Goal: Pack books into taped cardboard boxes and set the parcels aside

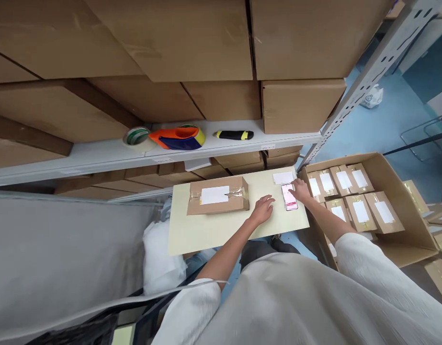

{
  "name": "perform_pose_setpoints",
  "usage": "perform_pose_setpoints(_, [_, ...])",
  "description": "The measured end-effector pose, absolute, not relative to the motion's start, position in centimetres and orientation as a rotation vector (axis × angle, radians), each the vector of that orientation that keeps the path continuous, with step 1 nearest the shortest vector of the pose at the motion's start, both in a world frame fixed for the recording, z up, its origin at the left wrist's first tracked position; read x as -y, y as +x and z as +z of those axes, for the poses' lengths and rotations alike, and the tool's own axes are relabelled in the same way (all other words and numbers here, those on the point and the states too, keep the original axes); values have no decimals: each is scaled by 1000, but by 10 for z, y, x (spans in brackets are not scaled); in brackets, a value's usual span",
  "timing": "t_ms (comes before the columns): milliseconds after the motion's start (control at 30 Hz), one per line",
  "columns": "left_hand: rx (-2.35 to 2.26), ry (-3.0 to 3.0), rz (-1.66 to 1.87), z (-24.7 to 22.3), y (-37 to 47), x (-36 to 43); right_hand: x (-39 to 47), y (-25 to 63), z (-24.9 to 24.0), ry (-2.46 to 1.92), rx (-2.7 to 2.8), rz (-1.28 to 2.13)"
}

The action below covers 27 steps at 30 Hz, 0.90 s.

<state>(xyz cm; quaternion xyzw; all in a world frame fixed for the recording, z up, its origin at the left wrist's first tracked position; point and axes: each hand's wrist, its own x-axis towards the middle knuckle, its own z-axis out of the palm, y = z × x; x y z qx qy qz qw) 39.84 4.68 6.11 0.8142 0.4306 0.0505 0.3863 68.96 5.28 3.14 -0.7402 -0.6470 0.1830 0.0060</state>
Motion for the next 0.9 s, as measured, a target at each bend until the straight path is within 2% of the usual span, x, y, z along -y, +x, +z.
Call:
perform_pose_setpoints(233, [-1110, 1995, 96, 36, 408, -46, -68, 689, 5, -2333, 2098, 601])
perform_pose_setpoints(433, [-1131, 1949, 121, 24, 412, -46, -70, 690, 5, -2314, 2094, 659])
perform_pose_setpoints(700, [-1107, 1934, 150, 25, 420, -53, -83, 688, 11, -2525, 1862, 758])
perform_pose_setpoints(900, [-1100, 1880, 192, 34, 429, -64, -86, 702, 20, -2362, 1856, 708])
